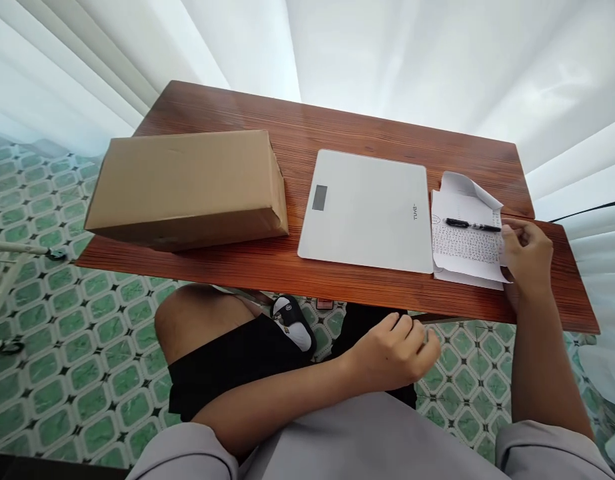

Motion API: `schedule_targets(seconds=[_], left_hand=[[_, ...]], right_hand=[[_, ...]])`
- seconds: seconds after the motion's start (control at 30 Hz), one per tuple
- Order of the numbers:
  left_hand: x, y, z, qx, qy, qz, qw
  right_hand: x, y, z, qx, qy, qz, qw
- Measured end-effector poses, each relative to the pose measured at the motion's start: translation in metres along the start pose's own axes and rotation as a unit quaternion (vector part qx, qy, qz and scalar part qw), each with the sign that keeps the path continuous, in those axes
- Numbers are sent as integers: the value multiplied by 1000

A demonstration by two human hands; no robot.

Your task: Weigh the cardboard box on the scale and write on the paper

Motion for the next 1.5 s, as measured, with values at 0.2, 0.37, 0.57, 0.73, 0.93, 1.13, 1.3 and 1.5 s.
schedule_targets(seconds=[0.2,0.37,0.57,0.73,0.93,1.13,1.3,1.5], left_hand=[[22,-22,-30,15,66,18,998],[52,-55,-39,18,116,42,992],[109,-112,-37,79,193,121,970],[151,-151,-44,138,277,166,936],[174,-174,-69,230,327,163,902],[186,-185,-91,331,328,149,872],[205,-188,-107,427,270,177,844],[214,-196,-120,559,180,153,795]], right_hand=[[7,-57,-8,82,22,-1,996],[-10,-141,-32,159,-15,59,985],[-48,-231,-71,219,-92,165,957],[-74,-279,-97,257,-137,200,936],[-96,-303,-116,271,-176,220,921],[-112,-311,-134,284,-190,228,912],[-119,-316,-147,279,-244,215,904],[-125,-322,-156,257,-299,182,901]])
Point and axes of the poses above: each hand's wrist, its own z-axis towards the middle knuckle, its own x-axis out of the back of the hand, y = z × x, the point moved 1 cm from there along z, towards the middle knuckle
